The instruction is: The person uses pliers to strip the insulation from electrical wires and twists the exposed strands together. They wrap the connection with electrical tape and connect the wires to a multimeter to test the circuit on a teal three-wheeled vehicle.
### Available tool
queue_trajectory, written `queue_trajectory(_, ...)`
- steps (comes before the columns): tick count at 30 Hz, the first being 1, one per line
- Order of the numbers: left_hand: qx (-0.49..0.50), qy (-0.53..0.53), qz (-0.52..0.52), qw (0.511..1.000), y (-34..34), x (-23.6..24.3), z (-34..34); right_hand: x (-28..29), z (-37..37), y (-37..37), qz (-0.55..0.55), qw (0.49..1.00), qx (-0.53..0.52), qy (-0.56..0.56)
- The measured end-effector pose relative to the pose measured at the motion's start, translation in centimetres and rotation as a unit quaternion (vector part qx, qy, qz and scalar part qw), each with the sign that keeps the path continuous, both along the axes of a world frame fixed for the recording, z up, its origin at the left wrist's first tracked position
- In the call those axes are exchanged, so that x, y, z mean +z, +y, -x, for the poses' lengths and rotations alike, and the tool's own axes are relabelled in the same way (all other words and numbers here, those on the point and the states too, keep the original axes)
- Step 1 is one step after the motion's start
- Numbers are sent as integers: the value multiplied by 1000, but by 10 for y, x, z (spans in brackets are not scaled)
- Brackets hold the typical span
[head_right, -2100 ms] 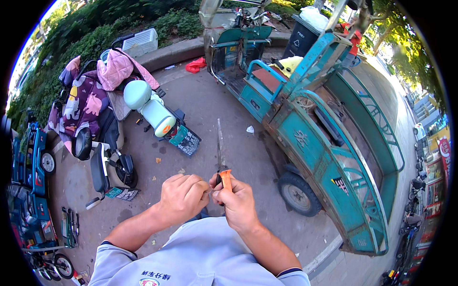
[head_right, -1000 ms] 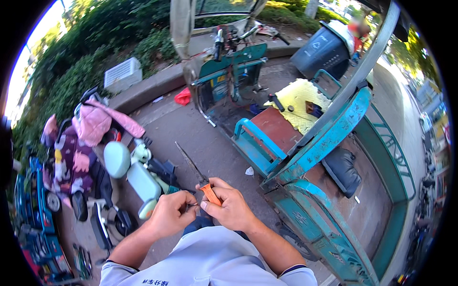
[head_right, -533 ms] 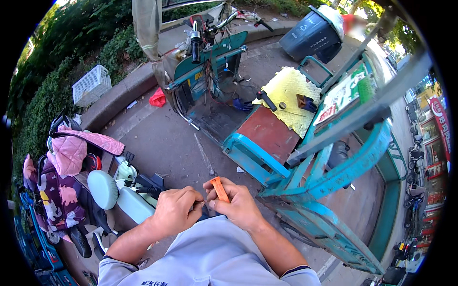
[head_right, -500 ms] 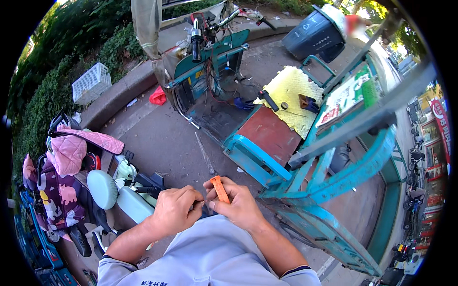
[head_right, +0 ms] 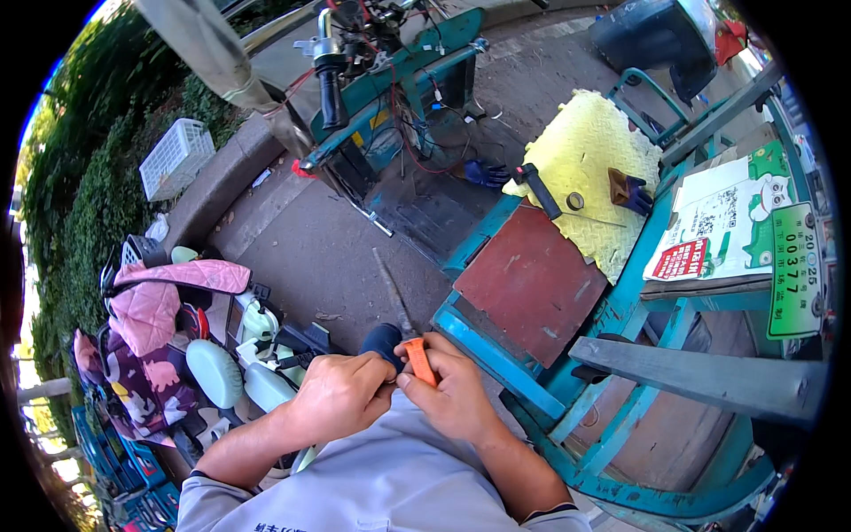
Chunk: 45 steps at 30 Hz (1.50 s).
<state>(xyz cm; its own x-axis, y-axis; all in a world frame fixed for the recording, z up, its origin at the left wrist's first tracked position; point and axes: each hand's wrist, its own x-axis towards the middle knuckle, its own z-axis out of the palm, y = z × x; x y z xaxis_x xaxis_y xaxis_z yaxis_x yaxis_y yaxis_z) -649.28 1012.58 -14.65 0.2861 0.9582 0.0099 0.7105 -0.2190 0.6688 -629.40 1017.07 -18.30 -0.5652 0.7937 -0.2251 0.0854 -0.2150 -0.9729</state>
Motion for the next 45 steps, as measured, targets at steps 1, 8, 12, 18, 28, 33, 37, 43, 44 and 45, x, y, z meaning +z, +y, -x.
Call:
queue_trajectory(1, -9, -7, 15, 1000, 11, -1, 0, -1, -3, 7, -8, 999, -36, -7)
queue_trajectory(8, 147, -435, 389, 799, 108, -21, 23, -21, -47, 61, -140, 923, -208, -292)
queue_trajectory(12, 192, -581, 403, 681, 160, -48, 41, -48, -73, 88, -194, 821, -171, -510)
queue_trajectory(18, 177, -572, 451, 662, 233, -82, 79, -108, -83, 105, -128, 764, -215, -595)
queue_trajectory(28, 151, -591, 493, 620, 312, -130, 99, -139, -91, 113, -18, 730, -229, -643)
queue_trajectory(33, 128, -603, 488, 618, 338, -141, 86, -151, -99, 113, 15, 730, -176, -660)
queue_trajectory(37, 117, -606, 470, 631, 355, -143, 81, -149, -97, 125, 45, 723, -113, -680)
queue_trajectory(43, 105, -596, 448, 658, 379, -153, 85, -82, -44, 231, -22, 911, -271, -311)
queue_trajectory(44, 104, -597, 444, 660, 384, -158, 85, -78, -26, 254, -40, 933, -269, -237)
queue_trajectory(45, 102, -596, 444, 662, 388, -164, 85, -76, -9, 274, -54, 948, -270, -162)
